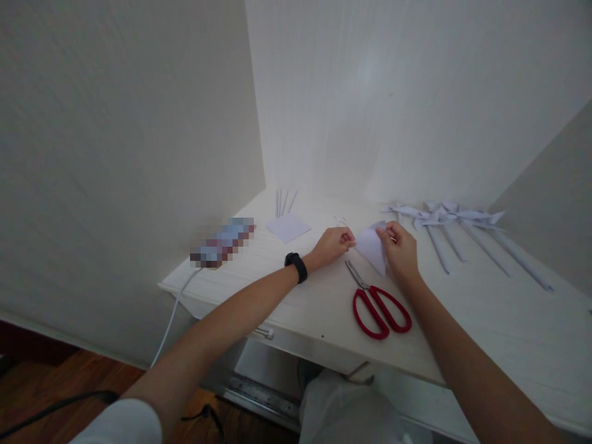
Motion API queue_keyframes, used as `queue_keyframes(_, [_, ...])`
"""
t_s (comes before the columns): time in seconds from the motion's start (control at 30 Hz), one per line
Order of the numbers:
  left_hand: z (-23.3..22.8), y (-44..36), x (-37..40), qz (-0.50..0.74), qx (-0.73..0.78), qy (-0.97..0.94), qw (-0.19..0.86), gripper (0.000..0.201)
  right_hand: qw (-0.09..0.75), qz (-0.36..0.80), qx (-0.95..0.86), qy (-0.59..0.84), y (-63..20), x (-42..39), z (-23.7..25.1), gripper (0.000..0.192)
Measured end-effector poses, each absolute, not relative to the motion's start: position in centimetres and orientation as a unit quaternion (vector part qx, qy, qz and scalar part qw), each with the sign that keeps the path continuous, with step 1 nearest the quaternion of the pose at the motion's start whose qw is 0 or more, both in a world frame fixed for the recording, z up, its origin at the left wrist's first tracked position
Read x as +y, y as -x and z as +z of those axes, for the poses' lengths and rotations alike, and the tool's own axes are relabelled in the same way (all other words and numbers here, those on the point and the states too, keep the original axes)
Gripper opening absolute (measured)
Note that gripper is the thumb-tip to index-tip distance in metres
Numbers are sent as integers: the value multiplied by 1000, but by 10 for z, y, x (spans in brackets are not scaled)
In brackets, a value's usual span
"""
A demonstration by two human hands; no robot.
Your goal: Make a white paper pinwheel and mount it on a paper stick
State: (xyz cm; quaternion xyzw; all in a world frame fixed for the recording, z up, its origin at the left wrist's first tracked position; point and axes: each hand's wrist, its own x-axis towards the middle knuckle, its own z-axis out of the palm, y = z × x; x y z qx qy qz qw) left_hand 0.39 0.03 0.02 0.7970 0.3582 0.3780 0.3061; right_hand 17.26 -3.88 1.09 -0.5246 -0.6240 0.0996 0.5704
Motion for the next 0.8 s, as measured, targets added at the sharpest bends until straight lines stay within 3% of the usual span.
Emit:
queue_keyframes(0.2, [2,-4,1,395,399,-778,281,9,545,152,-620,544,-171,-41,11,24])
queue_keyframes(0.43, [1,-7,1,401,372,-795,262,11,486,61,-620,612,-173,-45,15,33])
queue_keyframes(0.53, [2,-8,0,398,346,-804,274,23,424,20,-669,610,-172,-47,17,36])
queue_keyframes(0.67, [5,-7,-2,393,322,-811,291,26,358,3,-724,590,-164,-51,19,40])
queue_keyframes(0.8, [8,-6,-2,434,320,-792,287,23,358,20,-713,603,-158,-50,15,42])
